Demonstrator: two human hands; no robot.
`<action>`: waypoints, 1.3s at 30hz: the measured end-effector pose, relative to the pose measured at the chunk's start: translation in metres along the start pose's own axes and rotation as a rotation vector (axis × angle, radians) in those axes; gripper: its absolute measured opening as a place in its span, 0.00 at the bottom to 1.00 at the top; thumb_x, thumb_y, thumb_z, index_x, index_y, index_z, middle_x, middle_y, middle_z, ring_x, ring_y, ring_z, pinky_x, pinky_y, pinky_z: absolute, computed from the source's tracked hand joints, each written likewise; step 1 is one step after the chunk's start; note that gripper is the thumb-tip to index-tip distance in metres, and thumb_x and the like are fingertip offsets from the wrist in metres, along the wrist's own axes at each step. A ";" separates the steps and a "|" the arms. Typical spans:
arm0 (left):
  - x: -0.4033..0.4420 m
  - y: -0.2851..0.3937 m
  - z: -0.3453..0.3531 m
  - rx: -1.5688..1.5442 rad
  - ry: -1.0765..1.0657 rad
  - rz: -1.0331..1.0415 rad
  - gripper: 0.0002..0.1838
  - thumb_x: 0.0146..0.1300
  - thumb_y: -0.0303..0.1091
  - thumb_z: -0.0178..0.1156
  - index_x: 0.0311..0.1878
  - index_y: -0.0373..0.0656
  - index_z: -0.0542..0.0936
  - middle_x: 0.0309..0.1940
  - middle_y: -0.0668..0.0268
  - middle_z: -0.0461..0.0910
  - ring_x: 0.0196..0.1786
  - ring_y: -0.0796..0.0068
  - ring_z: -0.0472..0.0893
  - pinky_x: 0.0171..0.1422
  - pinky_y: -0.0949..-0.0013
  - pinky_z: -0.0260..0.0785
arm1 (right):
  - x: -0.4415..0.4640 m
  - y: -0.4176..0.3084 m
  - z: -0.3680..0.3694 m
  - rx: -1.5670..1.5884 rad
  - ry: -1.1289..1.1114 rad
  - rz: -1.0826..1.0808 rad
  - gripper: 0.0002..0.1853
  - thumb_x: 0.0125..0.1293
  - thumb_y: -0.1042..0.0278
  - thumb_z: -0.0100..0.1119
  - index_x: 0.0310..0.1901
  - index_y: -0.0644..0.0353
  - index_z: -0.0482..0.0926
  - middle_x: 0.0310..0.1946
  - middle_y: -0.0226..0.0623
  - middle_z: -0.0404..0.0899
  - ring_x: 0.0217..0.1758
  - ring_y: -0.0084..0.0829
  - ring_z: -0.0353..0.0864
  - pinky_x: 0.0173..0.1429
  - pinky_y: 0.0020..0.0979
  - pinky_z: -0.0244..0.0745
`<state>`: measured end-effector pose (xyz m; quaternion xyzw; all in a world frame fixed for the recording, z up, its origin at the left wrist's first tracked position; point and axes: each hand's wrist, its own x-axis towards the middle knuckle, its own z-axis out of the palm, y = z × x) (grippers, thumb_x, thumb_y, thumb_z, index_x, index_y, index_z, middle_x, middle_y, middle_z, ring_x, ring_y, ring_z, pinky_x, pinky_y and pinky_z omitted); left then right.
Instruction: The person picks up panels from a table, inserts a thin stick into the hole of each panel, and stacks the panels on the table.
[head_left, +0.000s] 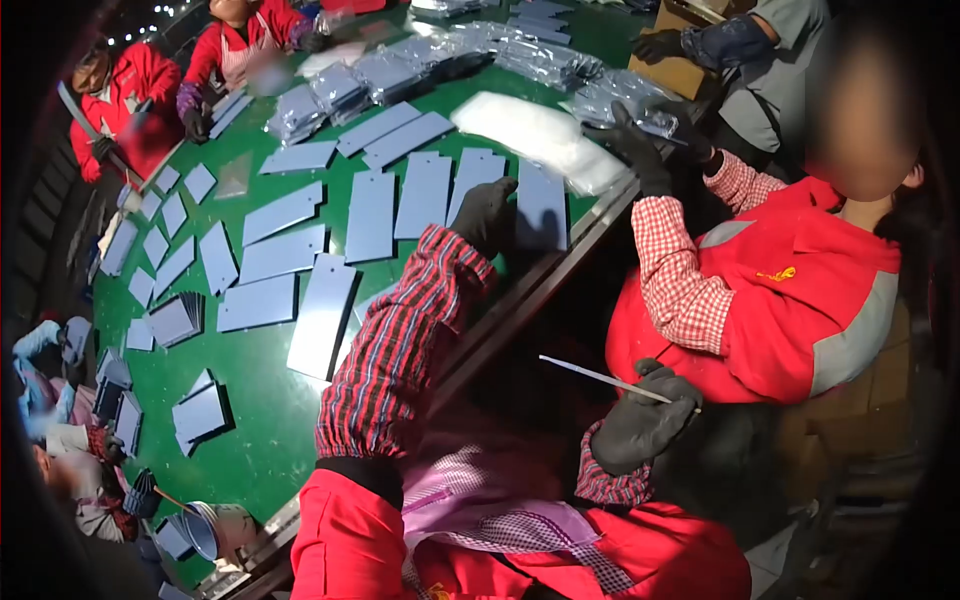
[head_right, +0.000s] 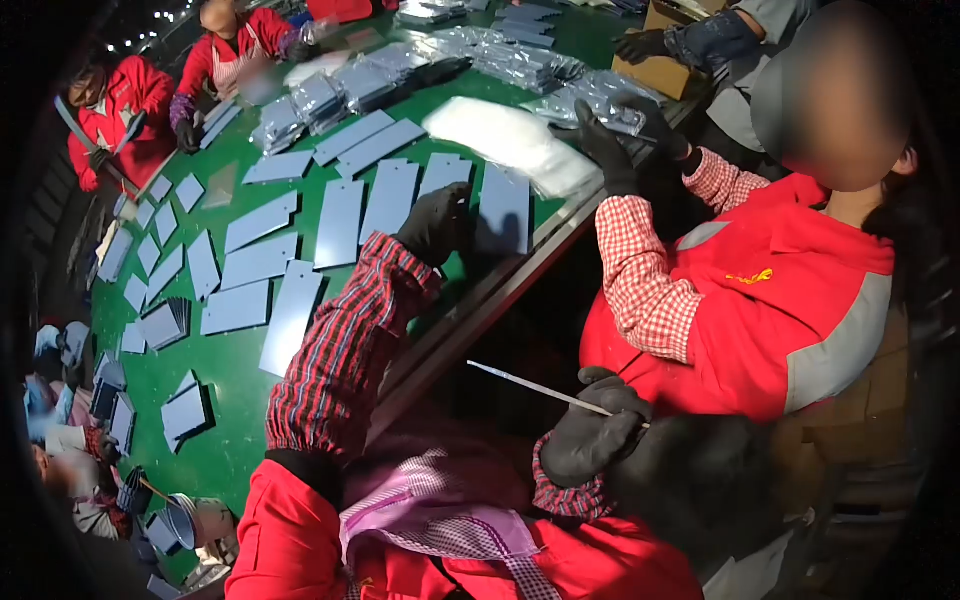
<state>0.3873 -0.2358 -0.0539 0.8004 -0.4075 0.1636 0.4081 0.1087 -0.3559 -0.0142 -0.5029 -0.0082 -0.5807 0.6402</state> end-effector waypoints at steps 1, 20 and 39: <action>-0.005 -0.001 -0.004 -0.066 -0.063 -0.066 0.19 0.58 0.38 0.55 0.50 0.36 0.72 0.26 0.60 0.75 0.30 0.62 0.76 0.38 0.61 0.70 | -0.001 -0.001 0.000 -0.064 0.003 0.007 0.16 0.65 0.54 0.41 0.33 0.61 0.63 0.26 0.33 0.61 0.26 0.27 0.62 0.38 0.38 0.66; -0.297 0.095 -0.295 1.118 0.404 -1.249 0.25 0.53 0.50 0.59 0.49 0.42 0.72 0.42 0.51 0.74 0.44 0.49 0.75 0.47 0.54 0.69 | -0.043 -0.016 0.060 0.057 -0.277 0.119 0.19 0.69 0.54 0.36 0.33 0.63 0.69 0.27 0.34 0.64 0.30 0.28 0.65 0.50 0.41 0.70; -0.379 0.079 -0.292 0.227 1.227 -0.918 0.24 0.49 0.16 0.49 0.53 0.28 0.62 0.31 0.59 0.73 0.33 0.73 0.73 0.36 0.73 0.67 | -0.051 -0.042 0.074 0.057 -0.363 0.228 0.16 0.68 0.55 0.38 0.30 0.58 0.66 0.18 0.29 0.62 0.24 0.22 0.63 0.47 0.38 0.68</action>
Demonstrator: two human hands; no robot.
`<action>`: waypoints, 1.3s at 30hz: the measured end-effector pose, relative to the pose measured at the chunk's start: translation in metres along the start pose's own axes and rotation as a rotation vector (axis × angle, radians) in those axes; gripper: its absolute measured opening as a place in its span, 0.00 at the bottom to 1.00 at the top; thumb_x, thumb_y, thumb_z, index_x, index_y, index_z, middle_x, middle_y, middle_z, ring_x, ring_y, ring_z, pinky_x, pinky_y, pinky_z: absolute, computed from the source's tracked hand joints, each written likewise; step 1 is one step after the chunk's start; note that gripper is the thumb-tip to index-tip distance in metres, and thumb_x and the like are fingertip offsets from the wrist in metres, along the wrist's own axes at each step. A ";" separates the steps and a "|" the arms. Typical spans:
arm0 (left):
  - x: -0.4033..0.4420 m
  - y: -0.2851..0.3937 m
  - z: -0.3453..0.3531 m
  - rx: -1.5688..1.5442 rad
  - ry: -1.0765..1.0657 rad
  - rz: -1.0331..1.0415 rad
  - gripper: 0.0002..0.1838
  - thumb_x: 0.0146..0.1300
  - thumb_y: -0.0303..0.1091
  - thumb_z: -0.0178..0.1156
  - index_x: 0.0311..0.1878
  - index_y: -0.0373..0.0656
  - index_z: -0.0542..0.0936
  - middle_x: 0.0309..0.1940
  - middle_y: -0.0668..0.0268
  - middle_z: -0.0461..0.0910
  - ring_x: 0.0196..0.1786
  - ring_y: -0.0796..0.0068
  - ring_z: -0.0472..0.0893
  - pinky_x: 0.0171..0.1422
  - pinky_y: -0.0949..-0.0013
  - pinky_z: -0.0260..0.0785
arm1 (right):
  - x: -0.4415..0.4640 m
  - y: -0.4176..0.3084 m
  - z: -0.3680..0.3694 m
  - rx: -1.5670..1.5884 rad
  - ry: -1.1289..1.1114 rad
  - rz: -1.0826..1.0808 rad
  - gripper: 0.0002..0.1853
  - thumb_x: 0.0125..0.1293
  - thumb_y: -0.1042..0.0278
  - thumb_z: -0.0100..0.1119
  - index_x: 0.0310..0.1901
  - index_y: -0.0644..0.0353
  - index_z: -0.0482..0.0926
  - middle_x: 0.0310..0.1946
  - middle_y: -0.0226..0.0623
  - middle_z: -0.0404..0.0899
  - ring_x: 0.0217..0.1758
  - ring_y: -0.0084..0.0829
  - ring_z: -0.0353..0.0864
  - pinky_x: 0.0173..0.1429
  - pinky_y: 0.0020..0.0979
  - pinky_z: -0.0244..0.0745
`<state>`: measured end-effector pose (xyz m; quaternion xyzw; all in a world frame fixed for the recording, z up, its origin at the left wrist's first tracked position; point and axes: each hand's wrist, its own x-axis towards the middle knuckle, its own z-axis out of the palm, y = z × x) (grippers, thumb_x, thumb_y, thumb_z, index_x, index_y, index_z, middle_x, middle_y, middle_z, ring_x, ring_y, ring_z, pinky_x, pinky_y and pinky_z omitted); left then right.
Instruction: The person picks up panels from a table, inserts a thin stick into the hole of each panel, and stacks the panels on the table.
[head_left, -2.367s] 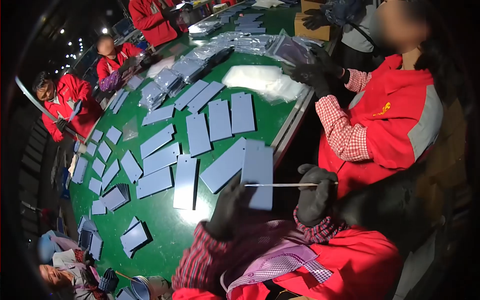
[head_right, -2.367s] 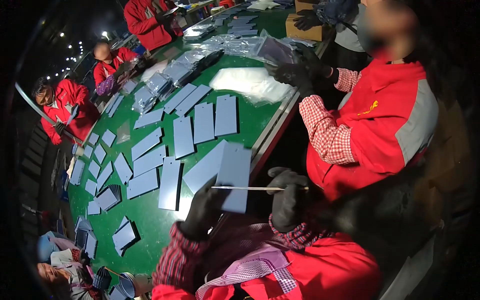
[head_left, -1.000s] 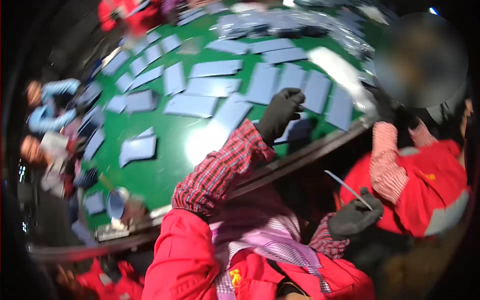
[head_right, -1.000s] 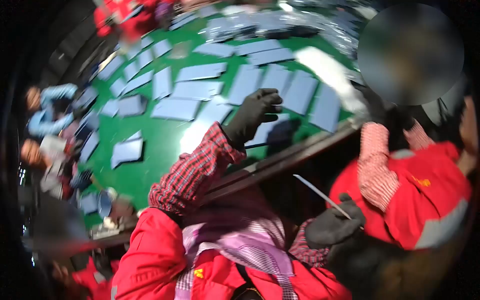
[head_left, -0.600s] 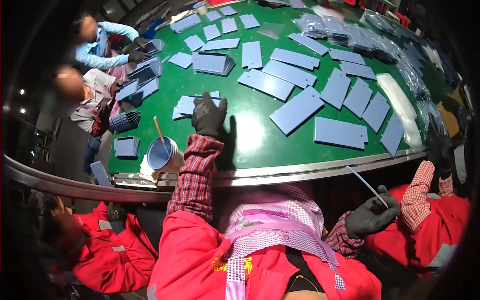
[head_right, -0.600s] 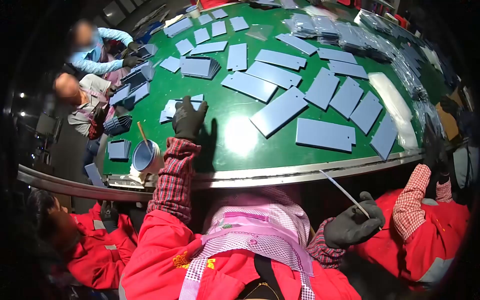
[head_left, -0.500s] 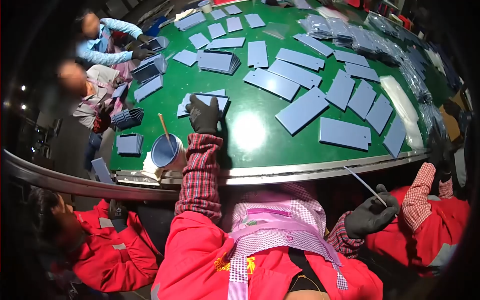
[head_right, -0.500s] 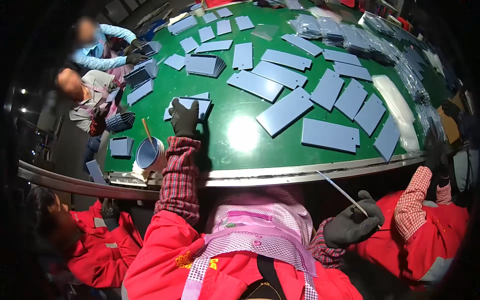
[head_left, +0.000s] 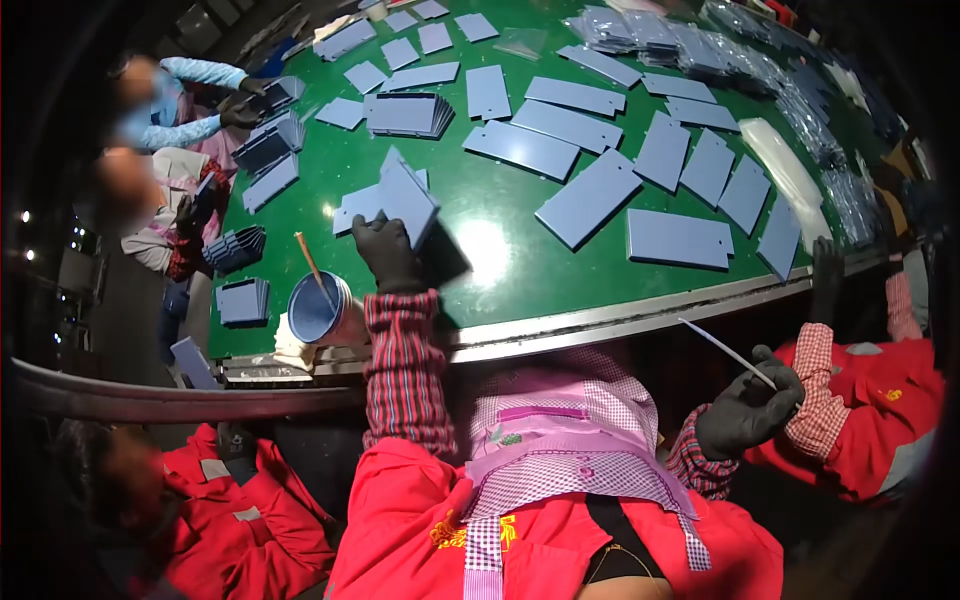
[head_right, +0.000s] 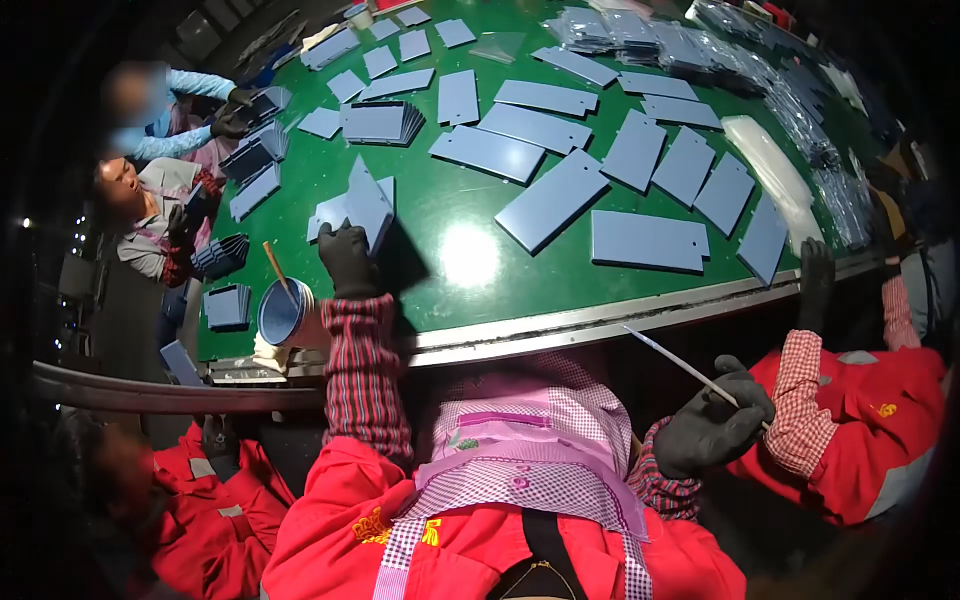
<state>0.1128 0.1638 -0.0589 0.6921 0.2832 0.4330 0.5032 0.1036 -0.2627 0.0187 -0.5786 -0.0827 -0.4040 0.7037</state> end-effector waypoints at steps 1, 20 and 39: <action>-0.020 0.029 0.003 0.056 -0.067 0.079 0.22 0.52 0.16 0.48 0.53 0.27 0.63 0.29 0.61 0.73 0.31 0.76 0.72 0.34 0.74 0.66 | 0.001 0.000 0.002 -0.010 0.006 -0.002 0.16 0.68 0.55 0.38 0.30 0.58 0.66 0.18 0.29 0.62 0.24 0.22 0.63 0.47 0.38 0.68; -0.184 0.114 0.007 -1.843 -1.202 -1.613 0.39 0.65 0.63 0.29 0.70 0.45 0.48 0.48 0.47 0.71 0.27 0.63 0.71 0.23 0.66 0.63 | 0.007 0.007 0.027 0.147 -0.341 -0.135 0.14 0.66 0.61 0.41 0.38 0.64 0.72 0.18 0.38 0.72 0.22 0.28 0.71 0.45 0.44 0.70; -0.184 0.126 0.000 -1.788 -1.103 -1.737 0.37 0.67 0.60 0.30 0.69 0.40 0.50 0.43 0.39 0.71 0.27 0.51 0.78 0.22 0.60 0.70 | 0.001 0.005 0.055 -0.073 -0.452 -0.199 0.14 0.63 0.70 0.39 0.41 0.70 0.73 0.21 0.42 0.75 0.31 0.33 0.76 0.48 0.41 0.70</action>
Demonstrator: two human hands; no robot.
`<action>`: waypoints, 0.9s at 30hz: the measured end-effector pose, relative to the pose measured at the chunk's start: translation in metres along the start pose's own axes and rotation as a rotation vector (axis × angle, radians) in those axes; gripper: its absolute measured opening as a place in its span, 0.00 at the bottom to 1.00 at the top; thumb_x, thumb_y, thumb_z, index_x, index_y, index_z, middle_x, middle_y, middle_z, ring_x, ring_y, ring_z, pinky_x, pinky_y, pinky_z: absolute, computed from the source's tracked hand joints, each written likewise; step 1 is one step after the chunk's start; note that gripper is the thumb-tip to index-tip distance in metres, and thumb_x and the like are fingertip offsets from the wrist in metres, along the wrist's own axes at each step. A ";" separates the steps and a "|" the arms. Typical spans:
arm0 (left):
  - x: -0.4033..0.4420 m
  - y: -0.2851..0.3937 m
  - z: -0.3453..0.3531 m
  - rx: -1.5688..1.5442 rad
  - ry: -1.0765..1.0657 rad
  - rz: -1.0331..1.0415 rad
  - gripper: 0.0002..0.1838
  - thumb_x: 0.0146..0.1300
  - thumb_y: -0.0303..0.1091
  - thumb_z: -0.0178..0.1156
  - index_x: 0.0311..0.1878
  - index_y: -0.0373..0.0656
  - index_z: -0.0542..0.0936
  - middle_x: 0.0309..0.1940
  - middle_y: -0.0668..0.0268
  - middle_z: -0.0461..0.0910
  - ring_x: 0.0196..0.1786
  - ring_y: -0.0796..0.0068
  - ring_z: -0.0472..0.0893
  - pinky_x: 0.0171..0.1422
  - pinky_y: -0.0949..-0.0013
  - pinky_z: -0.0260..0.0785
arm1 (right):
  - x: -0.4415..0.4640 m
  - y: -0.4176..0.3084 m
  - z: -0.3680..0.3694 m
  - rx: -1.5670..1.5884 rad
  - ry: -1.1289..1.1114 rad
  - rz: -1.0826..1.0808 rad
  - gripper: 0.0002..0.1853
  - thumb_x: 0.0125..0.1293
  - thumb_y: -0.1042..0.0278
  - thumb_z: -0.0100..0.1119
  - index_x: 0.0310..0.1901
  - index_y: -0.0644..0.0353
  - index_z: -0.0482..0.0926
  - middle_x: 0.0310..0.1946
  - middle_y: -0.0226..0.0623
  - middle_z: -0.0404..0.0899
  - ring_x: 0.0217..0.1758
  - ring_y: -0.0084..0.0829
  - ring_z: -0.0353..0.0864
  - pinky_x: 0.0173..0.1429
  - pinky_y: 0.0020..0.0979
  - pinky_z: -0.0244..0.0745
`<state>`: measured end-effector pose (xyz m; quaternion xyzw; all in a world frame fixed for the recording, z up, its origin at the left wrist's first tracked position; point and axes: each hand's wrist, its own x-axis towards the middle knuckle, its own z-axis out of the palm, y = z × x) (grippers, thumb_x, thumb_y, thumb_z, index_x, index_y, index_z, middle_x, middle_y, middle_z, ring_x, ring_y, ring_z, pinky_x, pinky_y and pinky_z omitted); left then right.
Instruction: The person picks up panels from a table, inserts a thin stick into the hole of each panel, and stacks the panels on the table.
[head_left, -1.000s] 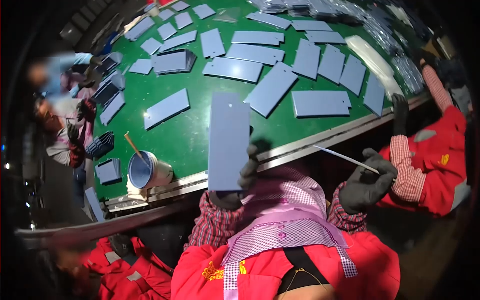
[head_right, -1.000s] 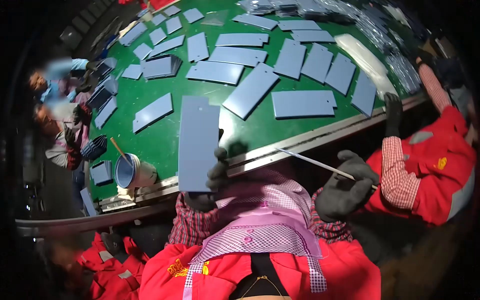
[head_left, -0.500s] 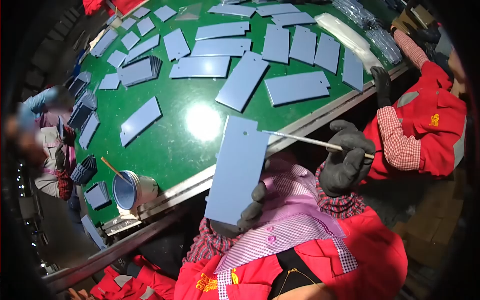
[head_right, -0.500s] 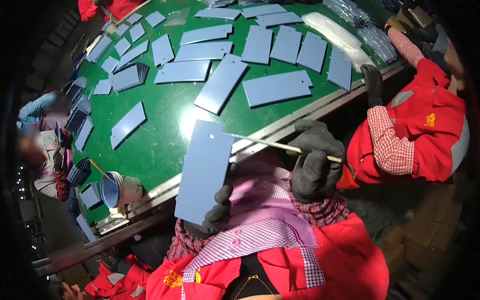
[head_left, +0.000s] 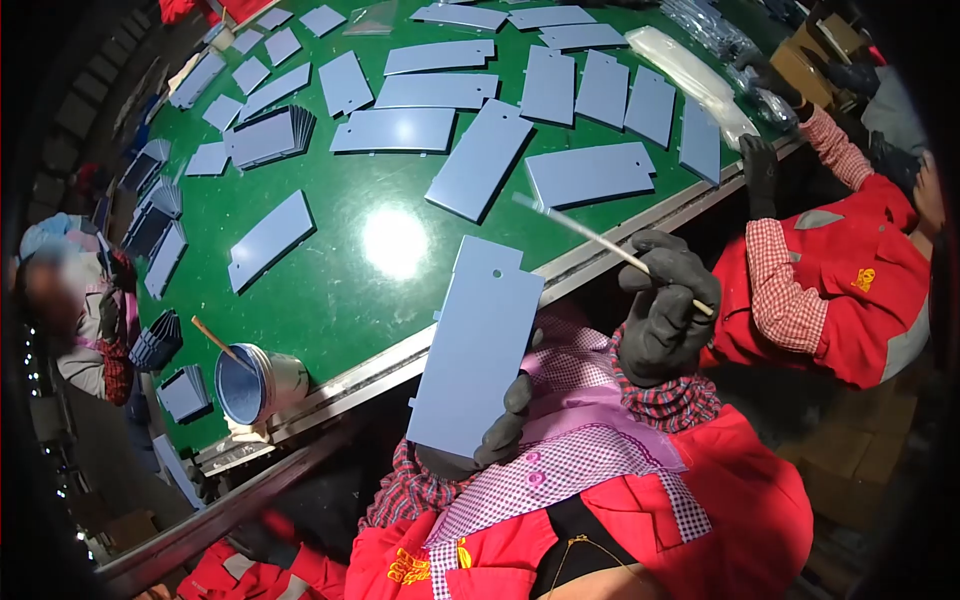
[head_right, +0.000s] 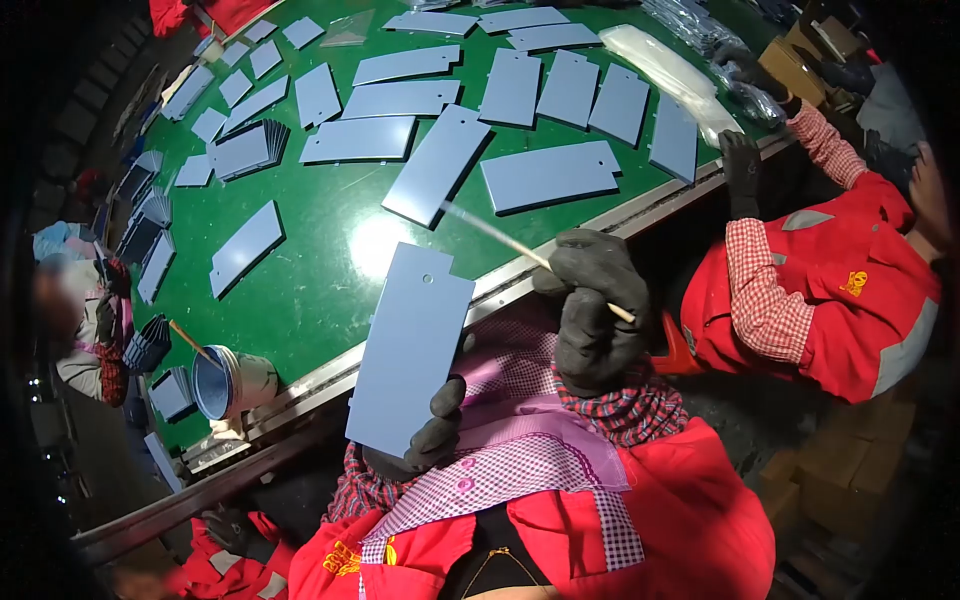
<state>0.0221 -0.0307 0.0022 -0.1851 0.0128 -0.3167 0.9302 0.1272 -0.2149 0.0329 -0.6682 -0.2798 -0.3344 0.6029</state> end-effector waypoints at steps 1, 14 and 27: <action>0.000 0.000 0.000 -0.002 -0.001 -0.005 0.37 0.67 0.60 0.30 0.69 0.40 0.50 0.43 0.39 0.71 0.27 0.51 0.78 0.22 0.60 0.70 | -0.003 0.000 0.006 0.049 0.017 0.052 0.13 0.64 0.70 0.41 0.41 0.70 0.74 0.23 0.40 0.77 0.36 0.34 0.75 0.49 0.38 0.70; 0.001 -0.008 -0.006 0.159 0.023 -0.052 0.29 0.67 0.53 0.37 0.61 0.39 0.62 0.41 0.45 0.71 0.25 0.57 0.75 0.28 0.65 0.69 | 0.009 0.007 0.027 -0.056 -0.374 0.232 0.32 0.51 0.73 0.67 0.55 0.66 0.60 0.50 0.47 0.73 0.56 0.34 0.72 0.63 0.36 0.63; -0.002 -0.004 0.002 -0.013 0.039 -0.026 0.41 0.65 0.64 0.30 0.69 0.39 0.51 0.36 0.48 0.74 0.20 0.59 0.74 0.19 0.64 0.64 | 0.010 -0.001 -0.004 0.351 0.020 0.404 0.10 0.66 0.74 0.48 0.47 0.68 0.73 0.34 0.43 0.81 0.39 0.24 0.78 0.53 0.31 0.68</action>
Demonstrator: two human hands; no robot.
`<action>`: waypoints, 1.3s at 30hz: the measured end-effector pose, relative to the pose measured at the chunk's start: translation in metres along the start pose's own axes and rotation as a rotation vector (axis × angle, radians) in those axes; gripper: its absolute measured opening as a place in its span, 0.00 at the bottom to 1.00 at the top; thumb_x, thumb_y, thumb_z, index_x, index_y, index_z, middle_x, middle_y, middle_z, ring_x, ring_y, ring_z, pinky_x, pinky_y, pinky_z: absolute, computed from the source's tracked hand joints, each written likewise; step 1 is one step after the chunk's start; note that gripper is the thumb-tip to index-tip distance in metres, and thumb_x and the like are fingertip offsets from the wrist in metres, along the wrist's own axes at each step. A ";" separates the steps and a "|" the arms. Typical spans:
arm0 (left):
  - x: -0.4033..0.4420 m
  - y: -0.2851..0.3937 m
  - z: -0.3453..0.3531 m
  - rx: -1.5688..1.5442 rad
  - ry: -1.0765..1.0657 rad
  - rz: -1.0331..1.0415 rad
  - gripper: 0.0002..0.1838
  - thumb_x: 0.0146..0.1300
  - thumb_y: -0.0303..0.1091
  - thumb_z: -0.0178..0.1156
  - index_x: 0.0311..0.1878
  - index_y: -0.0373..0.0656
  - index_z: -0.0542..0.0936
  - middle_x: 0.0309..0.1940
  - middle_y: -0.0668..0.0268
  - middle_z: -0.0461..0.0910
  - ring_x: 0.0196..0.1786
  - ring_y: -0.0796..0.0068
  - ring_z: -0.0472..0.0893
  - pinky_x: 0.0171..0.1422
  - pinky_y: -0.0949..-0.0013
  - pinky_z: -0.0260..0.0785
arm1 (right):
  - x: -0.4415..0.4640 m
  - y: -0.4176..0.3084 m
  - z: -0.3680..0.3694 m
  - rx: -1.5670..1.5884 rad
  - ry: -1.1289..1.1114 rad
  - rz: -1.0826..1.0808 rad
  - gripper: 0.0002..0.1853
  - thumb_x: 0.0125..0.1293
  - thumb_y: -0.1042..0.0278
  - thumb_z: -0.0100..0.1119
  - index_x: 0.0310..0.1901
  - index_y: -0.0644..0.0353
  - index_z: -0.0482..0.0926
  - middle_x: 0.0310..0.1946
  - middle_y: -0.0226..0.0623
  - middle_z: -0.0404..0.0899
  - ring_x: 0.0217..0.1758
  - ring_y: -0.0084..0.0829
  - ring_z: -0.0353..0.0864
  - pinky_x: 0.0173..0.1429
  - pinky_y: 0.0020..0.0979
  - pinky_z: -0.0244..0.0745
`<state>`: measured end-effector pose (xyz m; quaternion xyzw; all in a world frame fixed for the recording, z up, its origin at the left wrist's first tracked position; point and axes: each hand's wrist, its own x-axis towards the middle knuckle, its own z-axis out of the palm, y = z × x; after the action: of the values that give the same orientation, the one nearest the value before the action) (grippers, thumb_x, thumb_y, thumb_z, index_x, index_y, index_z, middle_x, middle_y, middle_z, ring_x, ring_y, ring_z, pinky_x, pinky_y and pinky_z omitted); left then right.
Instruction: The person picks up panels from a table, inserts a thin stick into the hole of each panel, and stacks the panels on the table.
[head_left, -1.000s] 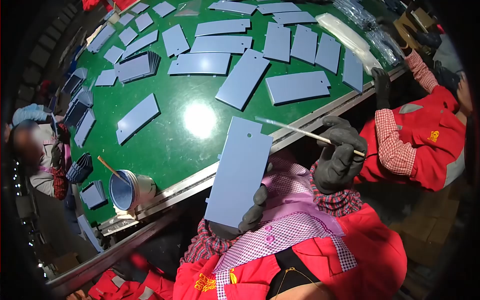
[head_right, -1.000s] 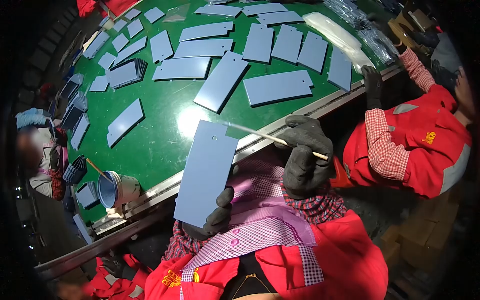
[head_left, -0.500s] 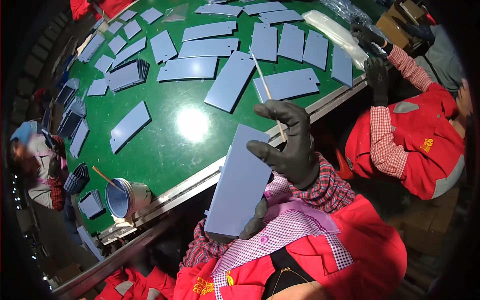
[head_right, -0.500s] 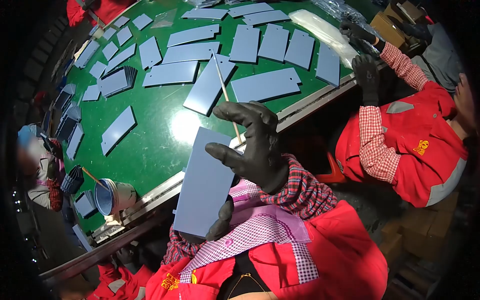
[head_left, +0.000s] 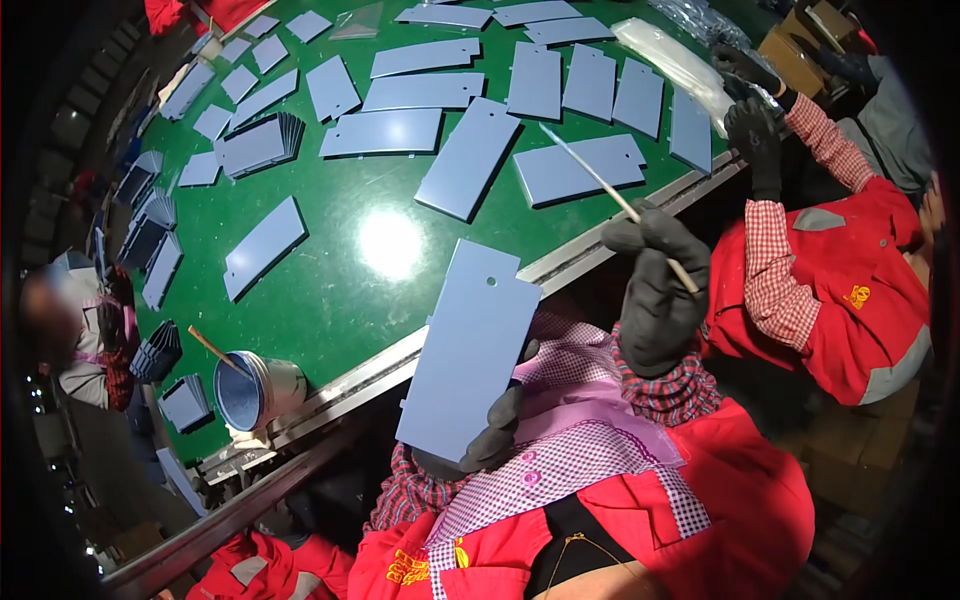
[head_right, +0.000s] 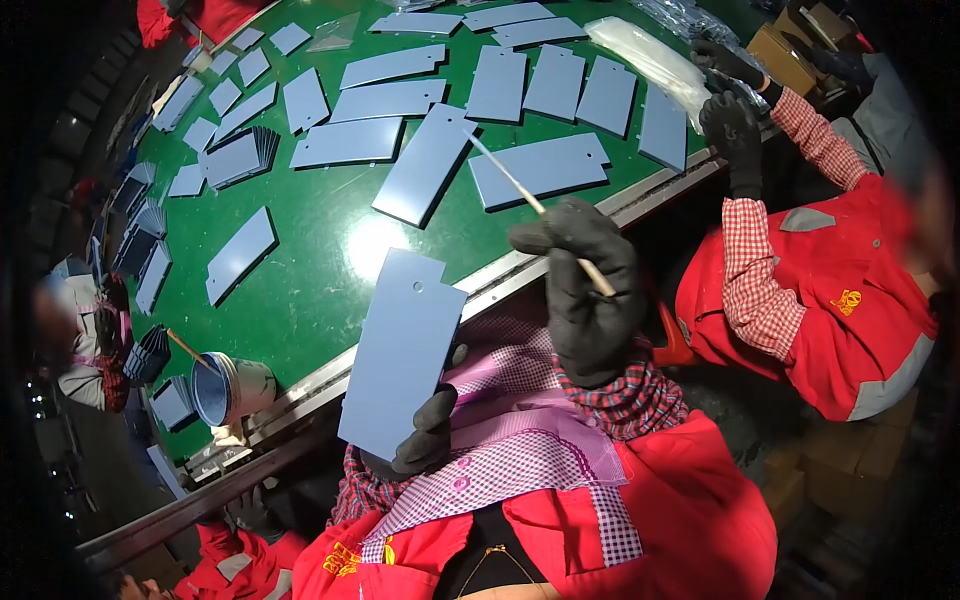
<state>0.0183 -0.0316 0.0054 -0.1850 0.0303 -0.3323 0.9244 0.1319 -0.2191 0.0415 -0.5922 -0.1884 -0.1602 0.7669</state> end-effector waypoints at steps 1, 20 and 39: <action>0.000 0.000 -0.001 0.000 -0.001 0.003 0.41 0.65 0.64 0.30 0.69 0.39 0.51 0.36 0.48 0.74 0.20 0.59 0.74 0.19 0.64 0.64 | -0.001 0.005 0.001 -0.100 0.085 -0.138 0.11 0.67 0.74 0.46 0.47 0.70 0.72 0.33 0.46 0.81 0.29 0.23 0.76 0.46 0.26 0.70; -0.013 0.008 -0.019 0.114 0.061 -0.007 0.37 0.67 0.58 0.31 0.70 0.41 0.45 0.37 0.48 0.74 0.22 0.58 0.74 0.24 0.62 0.66 | -0.008 0.003 -0.002 -0.179 -0.052 -0.275 0.17 0.68 0.55 0.45 0.36 0.62 0.74 0.27 0.36 0.75 0.31 0.27 0.73 0.61 0.48 0.62; -0.014 0.006 0.001 0.111 0.101 -0.018 0.37 0.67 0.57 0.32 0.70 0.40 0.46 0.39 0.46 0.74 0.24 0.55 0.76 0.26 0.61 0.68 | -0.011 0.001 0.002 -0.227 -0.082 -0.273 0.16 0.68 0.56 0.46 0.36 0.63 0.75 0.23 0.35 0.75 0.30 0.27 0.73 0.61 0.48 0.62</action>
<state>0.0110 -0.0186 0.0029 -0.1167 0.0570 -0.3508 0.9274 0.1227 -0.2165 0.0359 -0.6498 -0.2787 -0.2588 0.6580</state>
